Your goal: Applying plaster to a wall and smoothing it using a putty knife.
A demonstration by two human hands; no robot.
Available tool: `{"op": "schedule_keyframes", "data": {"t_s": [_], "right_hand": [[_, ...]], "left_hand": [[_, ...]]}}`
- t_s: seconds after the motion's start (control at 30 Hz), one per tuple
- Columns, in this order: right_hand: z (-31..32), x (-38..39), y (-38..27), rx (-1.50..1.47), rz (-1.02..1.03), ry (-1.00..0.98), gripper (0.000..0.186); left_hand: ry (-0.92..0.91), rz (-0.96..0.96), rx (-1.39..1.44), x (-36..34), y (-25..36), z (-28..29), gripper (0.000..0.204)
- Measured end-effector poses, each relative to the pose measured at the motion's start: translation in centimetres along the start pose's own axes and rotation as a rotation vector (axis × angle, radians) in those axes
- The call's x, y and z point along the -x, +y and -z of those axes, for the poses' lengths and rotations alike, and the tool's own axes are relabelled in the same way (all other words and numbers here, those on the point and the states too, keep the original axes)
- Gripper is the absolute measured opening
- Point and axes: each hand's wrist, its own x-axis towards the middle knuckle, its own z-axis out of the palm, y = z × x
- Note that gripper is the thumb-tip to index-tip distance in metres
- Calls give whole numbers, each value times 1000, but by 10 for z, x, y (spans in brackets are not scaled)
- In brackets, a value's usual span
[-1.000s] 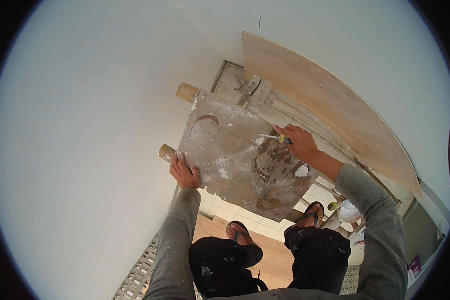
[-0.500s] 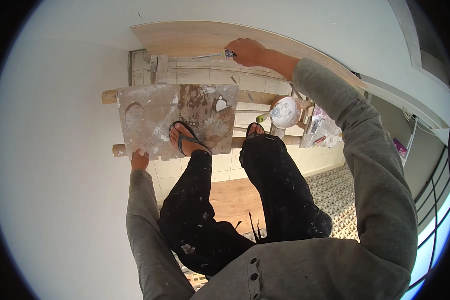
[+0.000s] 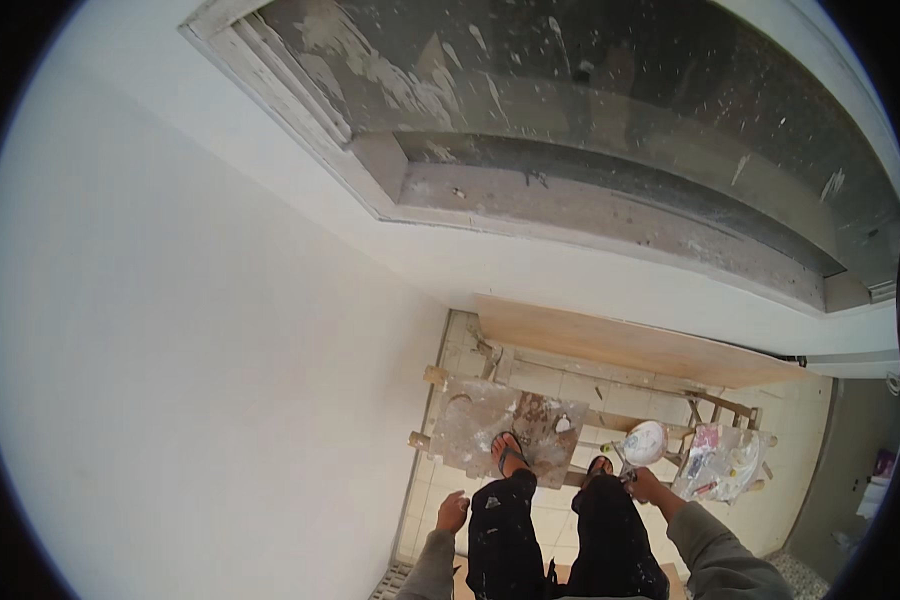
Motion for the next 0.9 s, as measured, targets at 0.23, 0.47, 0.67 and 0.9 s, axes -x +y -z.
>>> {"op": "schedule_keyframes", "data": {"t_s": [0.23,0.47,0.67,0.9], "right_hand": [[15,-4,-64,415,421,123,31],[86,-27,-232,431,876,44,29],[109,79,-432,299,856,148,41],[118,175,-558,-160,888,-246,44]], "left_hand": [[321,63,-73,-26,-43,50,83],[1033,2,322,46,181,369,15],[1343,-270,96,107,251,537,13],[1479,-500,196,166,310,652,20]]}}
